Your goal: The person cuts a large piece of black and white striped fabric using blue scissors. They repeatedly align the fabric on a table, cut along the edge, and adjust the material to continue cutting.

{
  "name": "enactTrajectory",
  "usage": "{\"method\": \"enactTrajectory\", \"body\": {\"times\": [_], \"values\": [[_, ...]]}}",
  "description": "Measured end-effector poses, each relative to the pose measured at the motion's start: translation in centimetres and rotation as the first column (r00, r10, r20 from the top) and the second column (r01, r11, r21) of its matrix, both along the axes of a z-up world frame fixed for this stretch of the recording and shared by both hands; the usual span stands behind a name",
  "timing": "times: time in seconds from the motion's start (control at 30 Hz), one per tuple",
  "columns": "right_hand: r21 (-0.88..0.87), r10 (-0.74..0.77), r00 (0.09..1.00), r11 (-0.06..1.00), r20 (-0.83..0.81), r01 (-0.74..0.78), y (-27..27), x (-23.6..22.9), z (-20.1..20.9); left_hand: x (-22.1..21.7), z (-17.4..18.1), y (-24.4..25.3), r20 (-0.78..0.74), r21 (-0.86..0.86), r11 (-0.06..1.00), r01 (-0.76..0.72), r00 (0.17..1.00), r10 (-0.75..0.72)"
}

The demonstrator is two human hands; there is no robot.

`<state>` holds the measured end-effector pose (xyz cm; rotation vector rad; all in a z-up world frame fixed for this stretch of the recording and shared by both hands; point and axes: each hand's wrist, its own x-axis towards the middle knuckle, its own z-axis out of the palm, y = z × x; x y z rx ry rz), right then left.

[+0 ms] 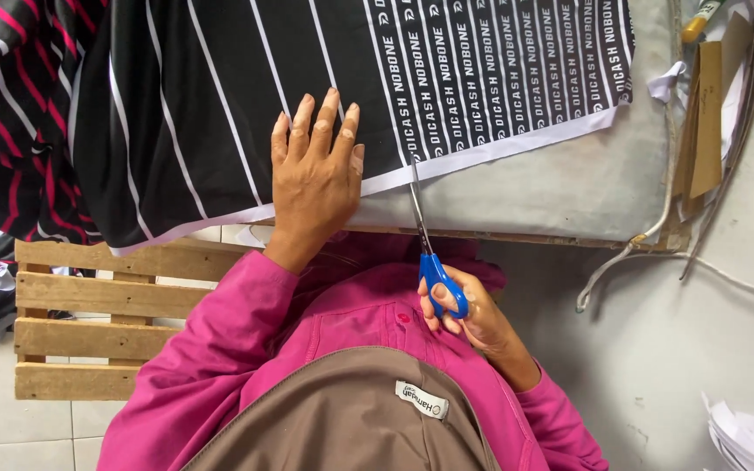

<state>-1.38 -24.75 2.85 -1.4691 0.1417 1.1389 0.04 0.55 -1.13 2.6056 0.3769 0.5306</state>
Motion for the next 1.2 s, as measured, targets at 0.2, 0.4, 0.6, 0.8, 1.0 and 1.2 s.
{"method": "enactTrajectory", "body": {"times": [0.2, 0.4, 0.6, 0.8, 1.0, 1.2], "values": [[-0.027, -0.022, 0.998, 0.999, 0.058, 0.023, -0.1, 0.3, 0.0, 0.0, 0.1, 0.1, -0.013, -0.008, 1.000, 0.012, 1.000, -0.012], [-0.075, -0.049, 0.997, 0.996, 0.061, 0.054, 0.2, 0.1, 0.4, 0.0, 0.3, 0.1, -0.031, 0.007, 0.999, 0.033, 0.999, -0.033], [0.004, -0.067, 0.998, 0.998, 0.016, 0.066, 1.2, 0.5, 0.0, 0.2, 1.3, 0.3, -0.161, -0.061, 0.985, 0.161, 0.972, -0.169], [-0.013, -0.062, 0.997, 0.998, 0.053, 0.062, 2.1, 1.1, -0.5, 0.2, 1.3, 0.3, -0.191, -0.078, 0.984, 0.158, 0.967, -0.171], [-0.081, -0.061, 0.995, 0.994, 0.073, 0.067, 2.2, 1.0, 0.4, 0.1, 1.2, 0.3, -0.175, -0.064, 0.984, 0.168, 0.969, -0.176], [-0.015, -0.090, 0.995, 0.996, 0.050, 0.091, 2.6, 1.2, -0.2, 0.1, 1.0, 0.4, -0.166, -0.056, 0.983, 0.175, 0.969, -0.182]]}}
